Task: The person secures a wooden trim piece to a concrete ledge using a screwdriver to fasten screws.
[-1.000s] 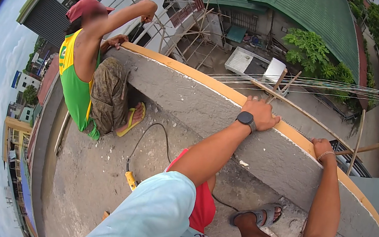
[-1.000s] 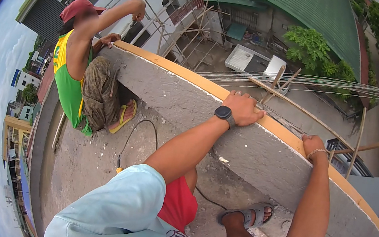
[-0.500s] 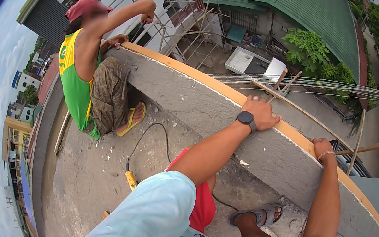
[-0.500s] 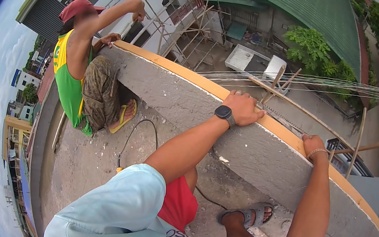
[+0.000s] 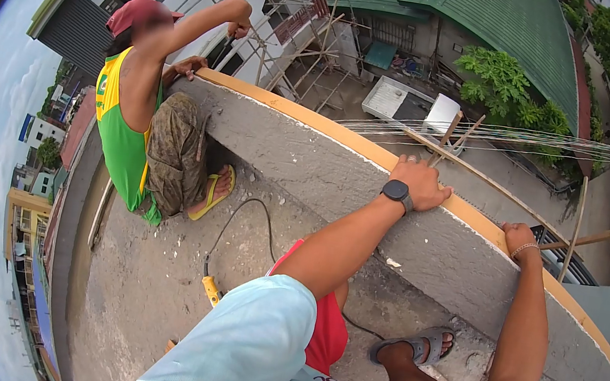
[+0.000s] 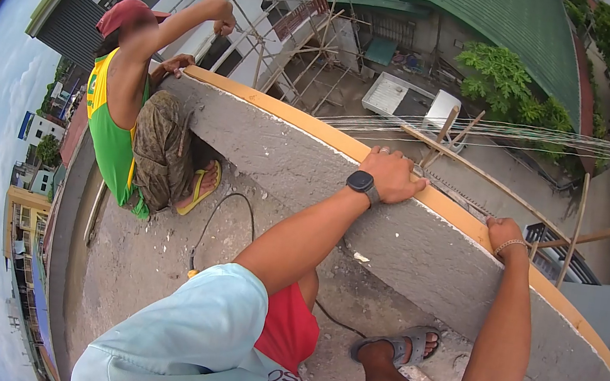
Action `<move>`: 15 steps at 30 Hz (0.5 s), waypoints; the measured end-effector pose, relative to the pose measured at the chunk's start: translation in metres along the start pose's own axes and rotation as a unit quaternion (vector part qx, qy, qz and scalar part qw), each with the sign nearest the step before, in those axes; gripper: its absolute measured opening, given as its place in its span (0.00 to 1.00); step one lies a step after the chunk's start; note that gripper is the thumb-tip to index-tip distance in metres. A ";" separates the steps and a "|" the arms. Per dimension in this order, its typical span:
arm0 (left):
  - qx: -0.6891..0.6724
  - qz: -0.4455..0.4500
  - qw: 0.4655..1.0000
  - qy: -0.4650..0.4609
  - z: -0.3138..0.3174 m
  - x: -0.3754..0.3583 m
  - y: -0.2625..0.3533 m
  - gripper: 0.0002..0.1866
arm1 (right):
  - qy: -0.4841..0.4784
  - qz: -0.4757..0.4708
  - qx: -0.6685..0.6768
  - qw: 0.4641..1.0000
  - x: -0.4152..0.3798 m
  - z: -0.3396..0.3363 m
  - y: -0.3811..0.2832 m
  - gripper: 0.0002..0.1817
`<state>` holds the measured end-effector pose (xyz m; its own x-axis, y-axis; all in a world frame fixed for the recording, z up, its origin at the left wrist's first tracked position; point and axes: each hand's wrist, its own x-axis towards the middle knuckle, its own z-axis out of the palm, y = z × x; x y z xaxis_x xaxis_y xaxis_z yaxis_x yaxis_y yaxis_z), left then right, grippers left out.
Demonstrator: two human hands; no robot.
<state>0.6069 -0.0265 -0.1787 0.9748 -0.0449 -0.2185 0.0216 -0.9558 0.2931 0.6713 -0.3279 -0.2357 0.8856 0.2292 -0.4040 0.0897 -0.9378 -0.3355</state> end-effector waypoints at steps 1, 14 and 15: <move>0.000 0.000 1.000 0.000 0.000 0.000 0.000 0.32 | 0.000 0.000 0.000 1.000 -0.002 -0.002 -0.003 0.26; 0.004 0.000 1.000 0.002 0.001 0.000 -0.001 0.32 | -0.015 -0.002 -0.005 1.000 0.003 0.001 0.004 0.25; 0.007 0.002 1.000 0.004 0.001 0.000 -0.001 0.31 | -0.013 0.020 0.014 1.000 -0.002 -0.003 -0.003 0.25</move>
<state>0.6070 -0.0262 -0.1796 0.9767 -0.0459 -0.2099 0.0151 -0.9598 0.2802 0.6708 -0.3264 -0.2311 0.8762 0.1988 -0.4391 0.0415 -0.9387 -0.3422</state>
